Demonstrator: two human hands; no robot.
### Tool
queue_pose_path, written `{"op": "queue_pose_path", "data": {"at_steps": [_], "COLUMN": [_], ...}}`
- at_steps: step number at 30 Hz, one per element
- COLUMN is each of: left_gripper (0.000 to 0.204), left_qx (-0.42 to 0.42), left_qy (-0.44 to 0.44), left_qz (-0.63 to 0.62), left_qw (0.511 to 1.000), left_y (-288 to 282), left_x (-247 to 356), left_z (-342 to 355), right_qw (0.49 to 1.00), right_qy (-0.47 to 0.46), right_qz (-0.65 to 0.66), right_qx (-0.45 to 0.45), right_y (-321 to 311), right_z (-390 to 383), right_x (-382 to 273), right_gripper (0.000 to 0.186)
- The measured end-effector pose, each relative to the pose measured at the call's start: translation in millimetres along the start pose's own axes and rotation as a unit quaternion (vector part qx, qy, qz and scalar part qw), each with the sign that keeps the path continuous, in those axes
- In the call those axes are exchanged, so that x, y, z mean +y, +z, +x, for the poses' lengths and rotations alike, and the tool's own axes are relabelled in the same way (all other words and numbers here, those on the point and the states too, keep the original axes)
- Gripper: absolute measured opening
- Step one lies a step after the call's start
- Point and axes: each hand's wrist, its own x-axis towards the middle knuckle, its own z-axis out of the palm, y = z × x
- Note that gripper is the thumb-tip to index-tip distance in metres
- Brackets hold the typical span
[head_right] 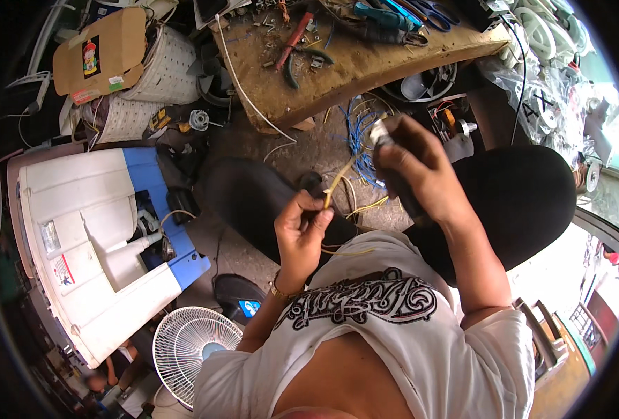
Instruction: The person joins wires together by hand, twisting the copper strands, inserting them into a white plastic connector, and securing them using a screwdriver.
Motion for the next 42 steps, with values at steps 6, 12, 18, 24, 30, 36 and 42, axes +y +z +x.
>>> {"op": "queue_pose_path", "data": {"at_steps": [6,12,18,24,30,36,42], "left_gripper": [0.008,0.011,0.01,0.009,0.009,0.009,0.013], "left_qx": [-0.006,-0.036,-0.059,-0.065,-0.05,-0.039,-0.003], "left_qy": [-0.035,-0.034,-0.027,-0.033,-0.082,-0.17,-0.193], "left_qz": [-0.032,-0.083,-0.074,-0.063,-0.072,-0.094,-0.181], "left_qw": [0.999,0.995,0.995,0.995,0.993,0.98,0.964], "left_y": [2,8,6,3,-3,-13,-17], "left_x": [2,13,10,9,8,6,3], "left_z": [2,3,2,-1,-9,-31,-27], "right_qw": [0.985,0.978,0.979,0.981,0.985,0.999,0.997], "right_qy": [0.084,0.033,0.043,0.044,0.061,0.032,0.053], "right_qz": [0.009,-0.03,-0.016,-0.011,0.039,-0.018,0.047], "right_qx": [-0.152,-0.202,-0.201,-0.187,-0.155,0.038,-0.011], "right_y": [20,24,21,22,24,5,11], "right_z": [-14,-13,-13,-12,-10,5,-1], "right_x": [25,29,33,38,46,28,24], "right_gripper": [0.028,0.03,0.028,0.023,0.015,0.014,0.035]}}
